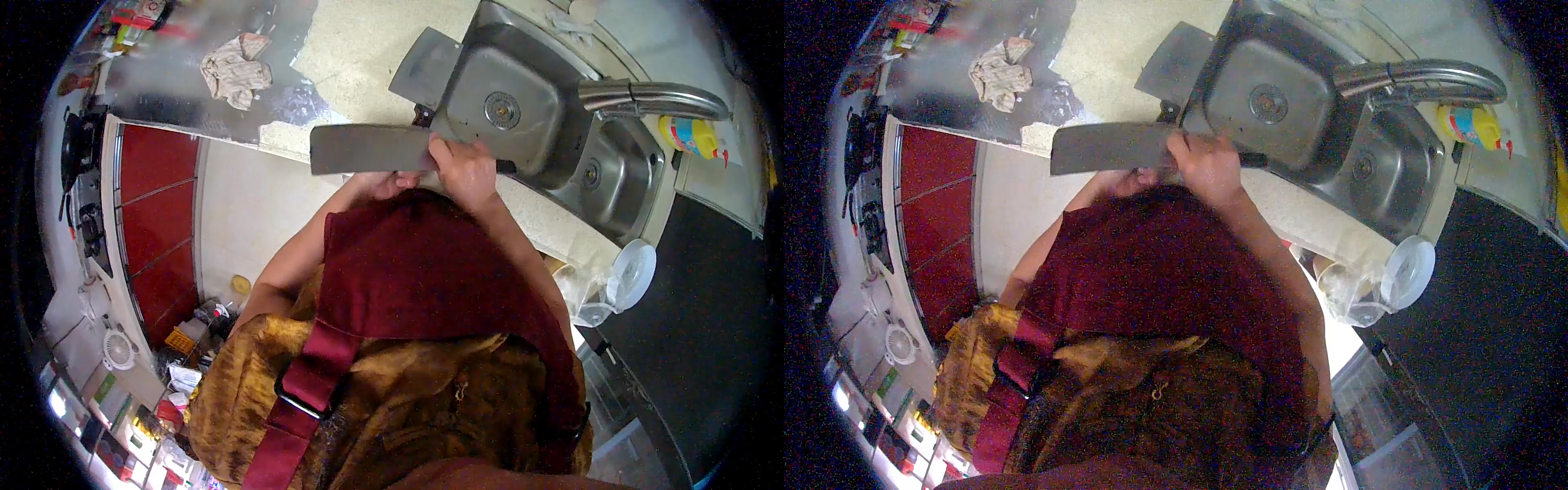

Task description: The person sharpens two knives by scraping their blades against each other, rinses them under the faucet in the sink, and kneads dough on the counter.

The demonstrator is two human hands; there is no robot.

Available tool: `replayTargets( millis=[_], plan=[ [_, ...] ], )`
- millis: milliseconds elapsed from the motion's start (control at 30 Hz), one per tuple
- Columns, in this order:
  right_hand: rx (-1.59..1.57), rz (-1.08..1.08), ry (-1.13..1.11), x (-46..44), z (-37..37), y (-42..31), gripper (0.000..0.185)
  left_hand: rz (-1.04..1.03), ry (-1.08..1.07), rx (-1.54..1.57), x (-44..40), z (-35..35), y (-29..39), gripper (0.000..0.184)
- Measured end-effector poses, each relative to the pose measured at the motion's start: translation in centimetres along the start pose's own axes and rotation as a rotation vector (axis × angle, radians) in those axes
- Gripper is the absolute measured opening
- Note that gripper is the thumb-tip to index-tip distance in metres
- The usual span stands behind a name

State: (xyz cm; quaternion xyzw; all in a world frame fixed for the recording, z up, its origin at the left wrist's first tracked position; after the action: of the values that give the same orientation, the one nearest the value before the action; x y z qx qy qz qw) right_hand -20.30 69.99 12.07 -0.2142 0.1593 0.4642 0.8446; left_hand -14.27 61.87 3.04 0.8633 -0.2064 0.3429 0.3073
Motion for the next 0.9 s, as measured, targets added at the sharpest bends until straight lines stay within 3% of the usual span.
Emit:
replayTargets(
  millis=[167, 267, 433, 567, 633, 800, 900],
  plan=[
    [0.032, -0.037, 0.004, 0.5, -0.5, 0.5, 0.023, 0.008, -0.362, 0.121, -2.0, 0.4, -0.9, 0.011],
    [0.049, -0.066, -0.006, 0.6, -0.4, 0.6, 0.020, 0.025, -0.166, 0.076, -1.2, 0.2, -0.6, 0.011],
    [0.062, -0.100, 0.039, 0.7, 0.2, 0.7, 0.016, 0.009, -0.099, 0.082, -1.3, -0.3, -0.6, 0.014],
    [0.200, -0.198, -0.104, 2.1, -0.3, 2.8, 0.014, 0.063, -0.056, 0.110, 1.3, -2.6, 0.1, 0.022],
    [0.249, -0.263, -0.041, 3.0, -0.2, 5.0, 0.012, 0.062, -0.085, 0.026, 1.5, -3.1, -0.1, 0.026],
    [0.017, -0.053, 0.072, 2.3, 1.4, 0.3, 0.030, 0.084, -0.150, -0.028, -0.5, -1.5, -0.9, 0.020],
    [0.039, -0.080, 0.051, 3.2, 0.7, 0.7, 0.031, 0.075, -0.172, -0.037, -0.6, -0.9, -0.9, 0.017]
  ],
)
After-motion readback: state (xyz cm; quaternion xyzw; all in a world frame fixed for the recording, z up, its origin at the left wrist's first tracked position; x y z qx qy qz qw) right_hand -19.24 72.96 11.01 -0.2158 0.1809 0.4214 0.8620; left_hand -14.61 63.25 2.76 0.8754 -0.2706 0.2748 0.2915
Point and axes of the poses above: each hand's wrist, its own x-axis away from the middle knuckle, its own z-axis out of the back of the hand, y = z × x, the point moved 8 cm from there along -x, towards the middle knuckle, and after that the axes turned 6 degrees about y, right-handed, at the moved point
